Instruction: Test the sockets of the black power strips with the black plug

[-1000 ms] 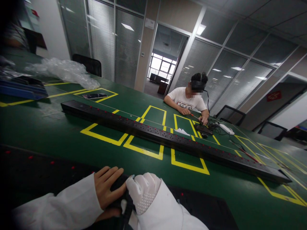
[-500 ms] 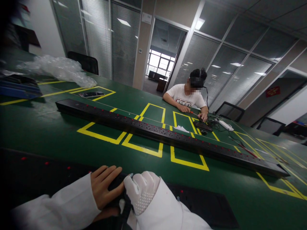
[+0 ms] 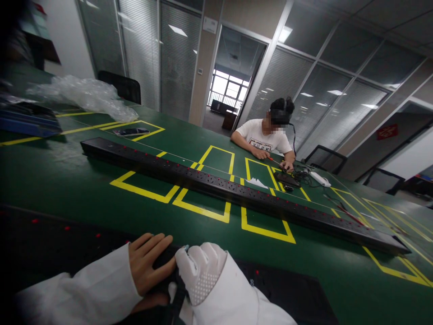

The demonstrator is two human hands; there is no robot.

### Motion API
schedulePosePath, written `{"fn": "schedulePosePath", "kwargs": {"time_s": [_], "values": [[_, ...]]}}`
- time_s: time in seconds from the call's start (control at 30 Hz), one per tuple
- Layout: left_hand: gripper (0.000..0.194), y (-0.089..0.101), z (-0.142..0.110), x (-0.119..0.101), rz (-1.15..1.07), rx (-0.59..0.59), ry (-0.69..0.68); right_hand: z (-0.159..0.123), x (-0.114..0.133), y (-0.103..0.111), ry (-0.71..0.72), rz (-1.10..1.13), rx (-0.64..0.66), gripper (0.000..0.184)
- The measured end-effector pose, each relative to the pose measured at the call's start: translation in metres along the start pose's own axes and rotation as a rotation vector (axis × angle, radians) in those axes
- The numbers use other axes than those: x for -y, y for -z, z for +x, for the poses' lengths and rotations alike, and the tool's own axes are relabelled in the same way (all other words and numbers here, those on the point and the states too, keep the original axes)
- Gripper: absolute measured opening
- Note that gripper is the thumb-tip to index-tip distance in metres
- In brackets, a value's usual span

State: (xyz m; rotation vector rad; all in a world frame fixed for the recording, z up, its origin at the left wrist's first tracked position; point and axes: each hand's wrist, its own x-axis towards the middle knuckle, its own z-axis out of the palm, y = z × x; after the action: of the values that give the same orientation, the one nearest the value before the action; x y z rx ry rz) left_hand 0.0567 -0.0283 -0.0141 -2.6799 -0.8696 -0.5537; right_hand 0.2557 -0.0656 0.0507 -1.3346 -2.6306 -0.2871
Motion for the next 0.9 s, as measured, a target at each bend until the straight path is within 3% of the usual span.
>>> {"fn": "schedulePosePath", "kwargs": {"time_s": [0.47,0.67,0.9], "values": [[0.068,-0.004,-0.001,0.000,-0.008,-0.003,-0.006,-0.002,0.001,0.020,0.091,0.059,0.020,0.030],[0.064,-0.009,-0.003,-0.001,-0.026,-0.083,-0.005,0.000,-0.002,0.019,0.090,0.067,0.028,0.031],[0.068,-0.008,-0.002,0.000,-0.027,-0.072,-0.002,-0.001,0.000,0.019,0.091,0.066,0.022,0.030]]}}
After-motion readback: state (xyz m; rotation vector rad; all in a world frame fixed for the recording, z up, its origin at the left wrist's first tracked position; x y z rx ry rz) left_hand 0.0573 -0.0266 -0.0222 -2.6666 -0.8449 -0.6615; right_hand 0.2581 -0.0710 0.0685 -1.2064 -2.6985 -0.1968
